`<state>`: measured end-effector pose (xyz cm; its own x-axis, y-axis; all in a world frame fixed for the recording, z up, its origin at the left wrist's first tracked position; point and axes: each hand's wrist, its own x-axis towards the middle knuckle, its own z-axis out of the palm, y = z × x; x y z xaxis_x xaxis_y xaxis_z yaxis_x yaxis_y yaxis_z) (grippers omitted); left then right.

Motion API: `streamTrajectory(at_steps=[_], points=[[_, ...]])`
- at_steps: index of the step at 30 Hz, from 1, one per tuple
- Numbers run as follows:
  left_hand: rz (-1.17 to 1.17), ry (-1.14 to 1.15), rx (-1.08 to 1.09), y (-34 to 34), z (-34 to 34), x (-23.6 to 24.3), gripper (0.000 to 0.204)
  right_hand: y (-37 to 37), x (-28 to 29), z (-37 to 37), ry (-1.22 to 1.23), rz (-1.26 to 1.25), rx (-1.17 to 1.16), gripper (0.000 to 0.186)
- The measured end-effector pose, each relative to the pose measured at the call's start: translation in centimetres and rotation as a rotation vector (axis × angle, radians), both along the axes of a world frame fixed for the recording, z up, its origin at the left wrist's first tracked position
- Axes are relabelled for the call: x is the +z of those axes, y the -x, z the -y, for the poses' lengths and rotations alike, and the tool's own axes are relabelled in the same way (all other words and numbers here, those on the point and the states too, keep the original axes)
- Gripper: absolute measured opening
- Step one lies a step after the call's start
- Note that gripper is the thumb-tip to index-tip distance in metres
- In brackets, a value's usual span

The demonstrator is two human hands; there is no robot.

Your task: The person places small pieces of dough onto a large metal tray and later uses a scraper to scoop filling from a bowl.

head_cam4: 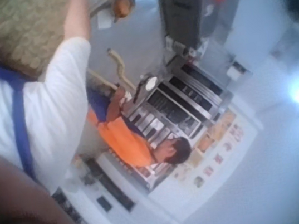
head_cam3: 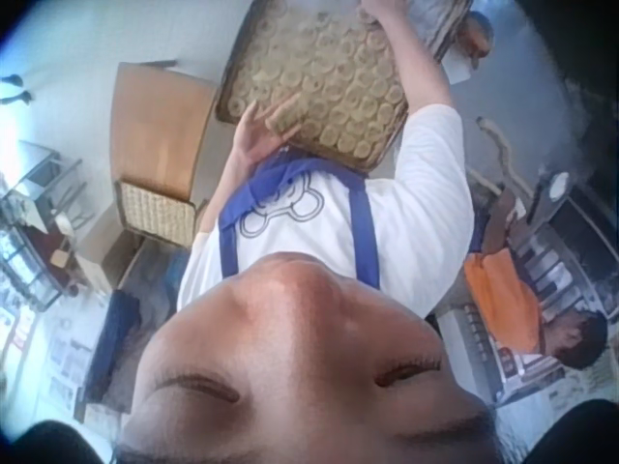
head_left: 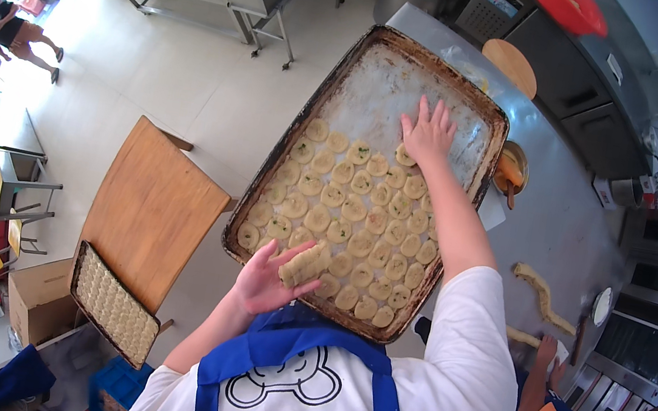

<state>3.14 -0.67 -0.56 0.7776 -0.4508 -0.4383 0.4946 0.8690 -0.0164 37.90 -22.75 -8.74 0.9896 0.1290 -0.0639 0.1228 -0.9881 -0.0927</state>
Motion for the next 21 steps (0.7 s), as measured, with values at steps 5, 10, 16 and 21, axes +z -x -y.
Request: streamTrajectory(at_steps=[5,10,16,21], points=[[0.015,0.045,0.021,0.5,-0.1,-0.6,0.075,2.2,1.4,-2.4,-0.011,0.034,0.116,0.073],[0.002,-0.003,0.002,0.2,-0.1,-0.1,0.075,2.4,1.4,-2.5,-0.087,0.04,0.052,0.073],[0.004,0.007,0.002,0.5,-0.3,-0.4,0.074,1.4,0.4,-0.9,-0.164,0.115,0.015,0.059],[0.009,0.019,0.018,0.6,-0.5,-0.3,0.073,1.6,4.2,2.5,-0.281,-0.081,-0.072,0.028]])
